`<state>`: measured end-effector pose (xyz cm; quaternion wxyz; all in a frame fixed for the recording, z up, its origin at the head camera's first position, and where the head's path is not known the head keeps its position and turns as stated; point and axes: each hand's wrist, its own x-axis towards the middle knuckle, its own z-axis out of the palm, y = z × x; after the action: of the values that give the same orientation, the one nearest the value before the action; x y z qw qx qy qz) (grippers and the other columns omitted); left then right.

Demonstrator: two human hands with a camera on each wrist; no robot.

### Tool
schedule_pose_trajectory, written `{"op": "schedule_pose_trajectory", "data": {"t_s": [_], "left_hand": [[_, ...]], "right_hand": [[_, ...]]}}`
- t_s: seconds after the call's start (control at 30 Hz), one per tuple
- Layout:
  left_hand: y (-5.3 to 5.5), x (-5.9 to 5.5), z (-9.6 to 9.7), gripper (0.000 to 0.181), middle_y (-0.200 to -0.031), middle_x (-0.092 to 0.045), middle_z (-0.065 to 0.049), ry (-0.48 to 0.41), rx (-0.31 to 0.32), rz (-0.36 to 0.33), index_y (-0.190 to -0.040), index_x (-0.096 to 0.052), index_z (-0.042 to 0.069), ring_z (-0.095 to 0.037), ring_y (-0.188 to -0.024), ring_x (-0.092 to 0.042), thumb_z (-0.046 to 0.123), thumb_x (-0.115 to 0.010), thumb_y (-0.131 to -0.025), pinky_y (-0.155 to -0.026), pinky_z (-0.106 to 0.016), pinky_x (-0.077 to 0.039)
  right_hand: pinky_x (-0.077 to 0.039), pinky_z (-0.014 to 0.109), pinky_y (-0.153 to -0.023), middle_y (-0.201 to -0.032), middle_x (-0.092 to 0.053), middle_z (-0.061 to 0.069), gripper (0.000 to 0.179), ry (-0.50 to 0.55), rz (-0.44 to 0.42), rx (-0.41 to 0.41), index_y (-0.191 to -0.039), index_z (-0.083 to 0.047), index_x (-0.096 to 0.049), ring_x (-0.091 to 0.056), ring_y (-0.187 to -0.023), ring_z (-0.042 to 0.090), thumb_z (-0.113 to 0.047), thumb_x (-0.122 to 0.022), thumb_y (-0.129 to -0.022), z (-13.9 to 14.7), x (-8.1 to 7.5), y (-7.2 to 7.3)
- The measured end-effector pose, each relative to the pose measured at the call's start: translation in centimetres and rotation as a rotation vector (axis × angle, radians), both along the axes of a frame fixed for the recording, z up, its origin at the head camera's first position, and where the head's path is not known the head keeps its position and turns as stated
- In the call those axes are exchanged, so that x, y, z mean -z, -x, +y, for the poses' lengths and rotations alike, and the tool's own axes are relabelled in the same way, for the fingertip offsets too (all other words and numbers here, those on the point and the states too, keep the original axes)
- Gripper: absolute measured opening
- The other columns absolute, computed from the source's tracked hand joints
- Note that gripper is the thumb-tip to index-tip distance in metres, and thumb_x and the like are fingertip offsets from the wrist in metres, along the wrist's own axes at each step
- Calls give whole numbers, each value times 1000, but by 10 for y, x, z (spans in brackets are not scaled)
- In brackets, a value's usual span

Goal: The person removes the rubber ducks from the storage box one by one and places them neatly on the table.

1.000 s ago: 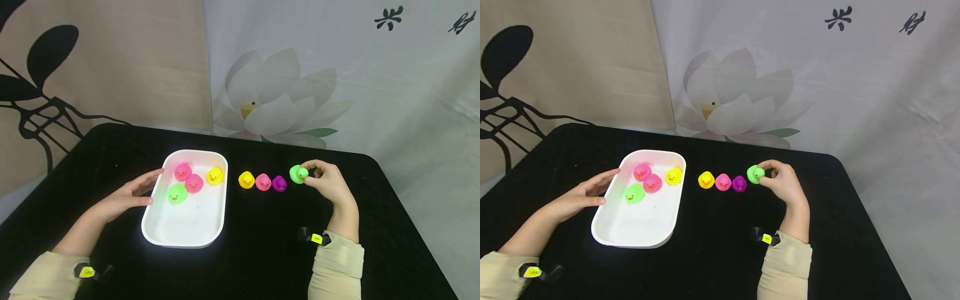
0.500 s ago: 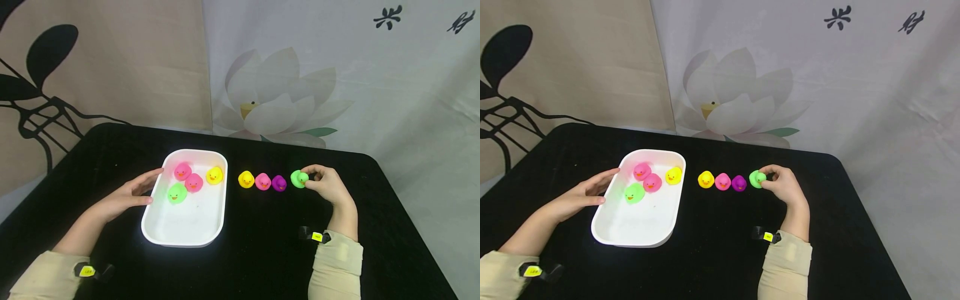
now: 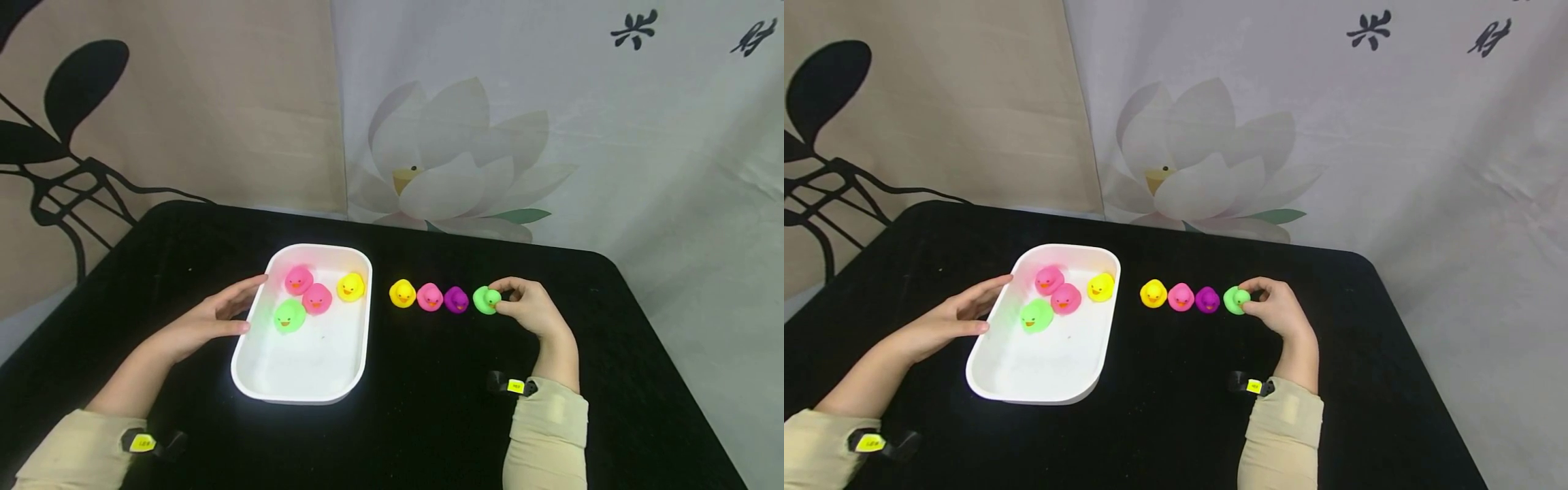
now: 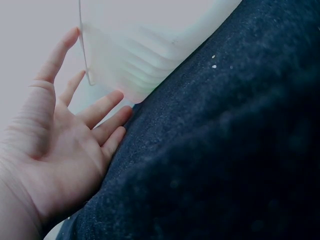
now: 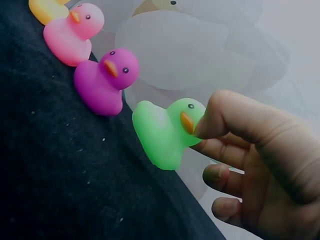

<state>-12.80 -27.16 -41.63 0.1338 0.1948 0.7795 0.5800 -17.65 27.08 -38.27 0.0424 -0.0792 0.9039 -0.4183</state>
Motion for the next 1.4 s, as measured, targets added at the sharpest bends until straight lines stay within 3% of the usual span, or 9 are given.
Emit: {"op": "schedule_pose_trajectory", "data": {"t_s": [0.47, 1.0, 1.2, 1.4], "left_hand": [[1, 0, 1, 73, -149, -29, -14, 2, 5, -4, -149, -28, 15, -46, -131, -28, 14, -64, -85, -91, -67, -39], [1, 3, 0, 73, -149, -29, -14, 0, 3, 0, -149, -28, 15, -46, -131, -28, 14, -64, -85, -90, -66, -40], [1, 2, 0, 73, -149, -29, -14, -4, 3, -3, -149, -28, 15, -47, -131, -28, 13, -63, -86, -90, -65, -41], [0, 0, 0, 73, -149, -29, -15, 4, -2, 3, -149, -28, 14, -47, -131, -28, 13, -63, -86, -90, -66, -40]], "right_hand": [[-38, 35, -64, -92, -53, 12, 28, -1, -42, 23, -111, -1, -65, -43, -74, 24, -4, -66, -84, 2, 13, 3], [-40, 36, -66, -102, -55, 13, 33, -18, -84, 12, -116, -3, -65, -45, -78, 25, -6, -66, -84, -1, 11, 4], [-40, 37, -68, -115, -56, 17, 38, -42, -32, -6, -122, -3, -62, -44, -83, 26, -3, -66, -84, -4, -5, 0], [-39, 35, -64, -108, -58, 13, 35, -50, 96, -6, -120, -6, -64, -45, -79, 24, -5, -67, -85, -19, -33, -4]]}}
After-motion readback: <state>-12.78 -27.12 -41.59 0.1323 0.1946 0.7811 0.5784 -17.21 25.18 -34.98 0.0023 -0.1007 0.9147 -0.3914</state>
